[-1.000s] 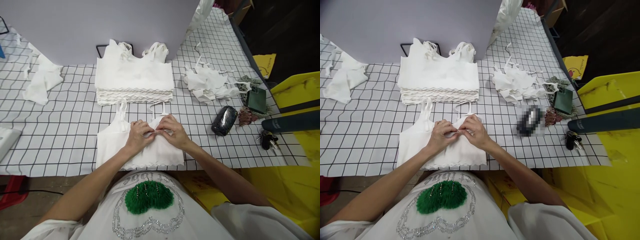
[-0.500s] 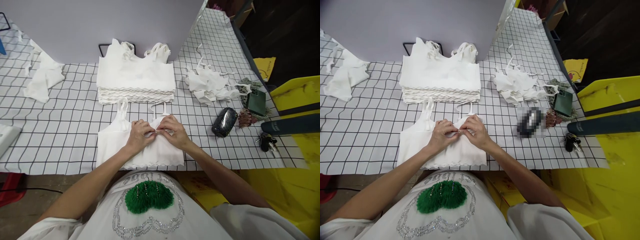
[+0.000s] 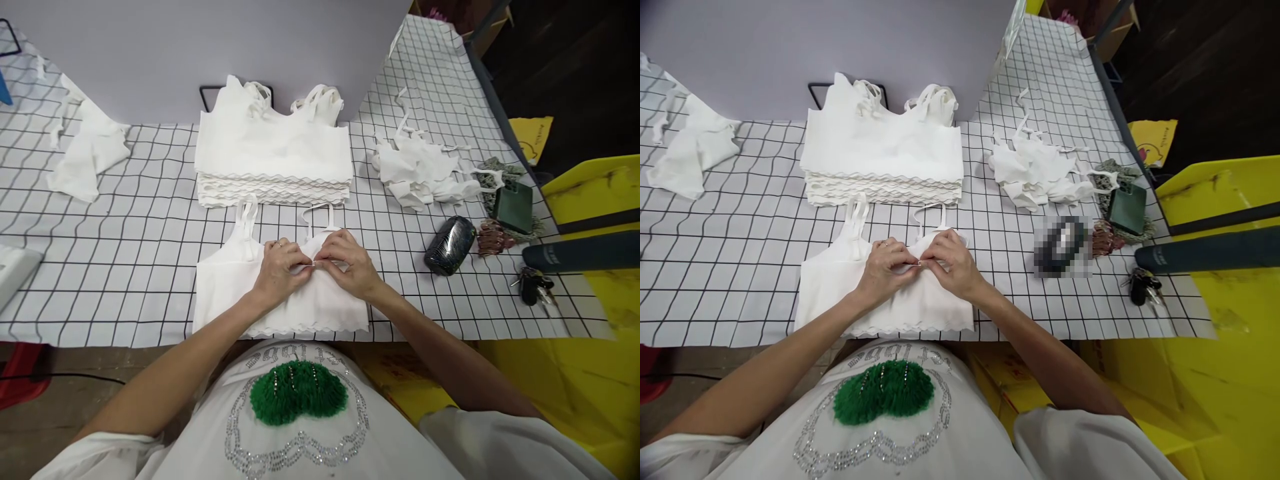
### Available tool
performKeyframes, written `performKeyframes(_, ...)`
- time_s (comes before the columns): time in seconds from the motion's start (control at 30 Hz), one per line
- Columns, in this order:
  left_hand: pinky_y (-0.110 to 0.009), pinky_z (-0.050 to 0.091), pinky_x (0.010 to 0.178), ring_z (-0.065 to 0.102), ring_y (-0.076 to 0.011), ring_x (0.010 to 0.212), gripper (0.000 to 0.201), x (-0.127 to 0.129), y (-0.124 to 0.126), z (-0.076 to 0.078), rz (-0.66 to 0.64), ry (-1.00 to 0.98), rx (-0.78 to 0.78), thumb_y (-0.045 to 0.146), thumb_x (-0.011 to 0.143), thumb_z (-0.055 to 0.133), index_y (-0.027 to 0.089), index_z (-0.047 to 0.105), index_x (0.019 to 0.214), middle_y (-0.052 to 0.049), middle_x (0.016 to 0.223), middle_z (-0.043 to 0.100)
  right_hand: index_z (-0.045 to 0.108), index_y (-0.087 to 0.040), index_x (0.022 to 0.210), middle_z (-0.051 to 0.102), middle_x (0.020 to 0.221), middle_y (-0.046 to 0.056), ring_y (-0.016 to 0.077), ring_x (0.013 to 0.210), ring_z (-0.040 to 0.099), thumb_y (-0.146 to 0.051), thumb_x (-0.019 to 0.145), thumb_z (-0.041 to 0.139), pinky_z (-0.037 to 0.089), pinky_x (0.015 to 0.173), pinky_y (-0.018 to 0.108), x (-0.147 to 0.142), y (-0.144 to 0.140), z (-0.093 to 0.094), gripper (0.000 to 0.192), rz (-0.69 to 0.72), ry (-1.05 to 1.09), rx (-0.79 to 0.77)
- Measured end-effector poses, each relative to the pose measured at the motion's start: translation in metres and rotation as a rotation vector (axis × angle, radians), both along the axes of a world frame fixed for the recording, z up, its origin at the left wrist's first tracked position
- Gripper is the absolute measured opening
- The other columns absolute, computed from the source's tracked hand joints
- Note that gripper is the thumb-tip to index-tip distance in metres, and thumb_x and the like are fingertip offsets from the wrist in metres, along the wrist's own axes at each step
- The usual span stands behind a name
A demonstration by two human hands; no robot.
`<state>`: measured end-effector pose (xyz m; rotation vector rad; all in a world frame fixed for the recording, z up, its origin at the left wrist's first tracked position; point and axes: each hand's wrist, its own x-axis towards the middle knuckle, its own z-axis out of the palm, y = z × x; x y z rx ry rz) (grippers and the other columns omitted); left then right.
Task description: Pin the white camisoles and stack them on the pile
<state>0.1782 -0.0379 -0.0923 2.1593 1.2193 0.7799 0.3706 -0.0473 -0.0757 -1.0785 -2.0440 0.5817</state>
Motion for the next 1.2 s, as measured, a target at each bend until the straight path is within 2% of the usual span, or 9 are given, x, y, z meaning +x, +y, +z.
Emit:
performKeyframes(0.4, -0.036, 0.033, 0.075, 0.055, -0.0177, 0.075, 0.012, -0.002, 0.001, -0.001, -0.010, -0.057, 0.019, 0.020, 0.083, 0.077, 0.022, 0.075, 0.071, 0.002, 0.067, 0.066, 0.063, -0.019, 0.086, 0.063, 0.078, 0.005, 0.0237, 0.090, 0.051, -0.010, 0.094, 0.053, 0.045, 0.082, 0.044, 0.004, 0.003, -0.001, 0.016, 0.083, -0.128, 0.160)
performKeyframes(0.57, -0.037, 0.034, 0.078, 0.055, -0.0184, 0.076, 0.011, -0.002, 0.000, 0.001, -0.012, -0.045, -0.026, 0.020, 0.082, 0.077, 0.023, 0.075, 0.071, 0.002, 0.068, 0.067, 0.064, -0.017, 0.083, 0.060, 0.078, 0.007, 0.0242, 0.092, 0.048, -0.012, 0.097, 0.049, 0.042, 0.084, 0.044, 0.008, 0.002, 0.005, 0.020, 0.155, -0.261, 0.126)
performKeyframes(0.7, -0.038, 0.034, 0.080, 0.056, -0.0186, 0.077, 0.011, -0.002, 0.002, 0.004, -0.017, -0.027, -0.087, 0.022, 0.082, 0.078, 0.023, 0.076, 0.071, 0.001, 0.069, 0.067, 0.066, -0.016, 0.082, 0.061, 0.079, 0.007, 0.0240, 0.093, 0.049, -0.013, 0.098, 0.047, 0.038, 0.087, 0.044, 0.014, 0.008, 0.016, 0.025, 0.234, -0.392, -0.014)
performKeyframes(0.83, -0.039, 0.034, 0.083, 0.058, -0.0208, 0.084, 0.006, -0.004, 0.005, 0.007, -0.073, 0.023, -0.152, 0.027, 0.083, 0.076, 0.022, 0.076, 0.079, -0.001, 0.078, 0.071, 0.072, -0.018, 0.086, 0.060, 0.075, 0.003, 0.0192, 0.080, 0.052, -0.031, 0.095, 0.062, 0.040, 0.078, 0.037, 0.030, 0.038, 0.035, 0.018, 0.270, -0.377, -0.242)
performKeyframes(0.9, -0.040, 0.035, 0.084, 0.058, -0.0226, 0.090, 0.007, -0.005, 0.005, 0.007, -0.082, 0.046, -0.156, 0.028, 0.084, 0.075, 0.021, 0.075, 0.083, -0.003, 0.084, 0.072, 0.072, -0.021, 0.082, 0.057, 0.071, 0.002, 0.0183, 0.076, 0.051, -0.040, 0.096, 0.062, 0.041, 0.074, 0.034, 0.038, 0.060, 0.048, 0.025, 0.216, -0.335, -0.261)
performKeyframes(0.97, -0.041, 0.035, 0.085, 0.059, -0.0243, 0.094, 0.008, -0.005, 0.006, 0.006, -0.083, 0.063, -0.152, 0.028, 0.083, 0.075, 0.020, 0.075, 0.086, -0.004, 0.088, 0.073, 0.070, -0.023, 0.075, 0.053, 0.065, 0.001, 0.0193, 0.076, 0.050, -0.044, 0.100, 0.054, 0.041, 0.073, 0.035, 0.042, 0.082, 0.061, 0.036, 0.145, -0.316, -0.184)
performKeyframes(1.07, -0.043, 0.037, 0.086, 0.059, -0.0255, 0.095, 0.009, -0.005, 0.007, 0.004, -0.097, 0.078, -0.146, 0.026, 0.081, 0.074, 0.020, 0.075, 0.087, -0.005, 0.090, 0.074, 0.065, -0.022, 0.066, 0.047, 0.061, 0.002, 0.0209, 0.078, 0.047, -0.046, 0.103, 0.047, 0.041, 0.082, 0.042, 0.040, 0.110, 0.073, 0.047, 0.080, -0.357, -0.018)
performKeyframes(1.2, -0.044, 0.038, 0.088, 0.060, -0.0272, 0.098, 0.008, -0.004, 0.010, 0.002, -0.095, 0.110, -0.161, 0.024, 0.079, 0.076, 0.019, 0.073, 0.085, -0.005, 0.093, 0.074, 0.060, -0.021, 0.061, 0.045, 0.061, 0.002, 0.0219, 0.081, 0.047, -0.042, 0.103, 0.048, 0.037, 0.096, 0.053, 0.036, 0.133, 0.068, 0.049, 0.068, -0.426, 0.100)
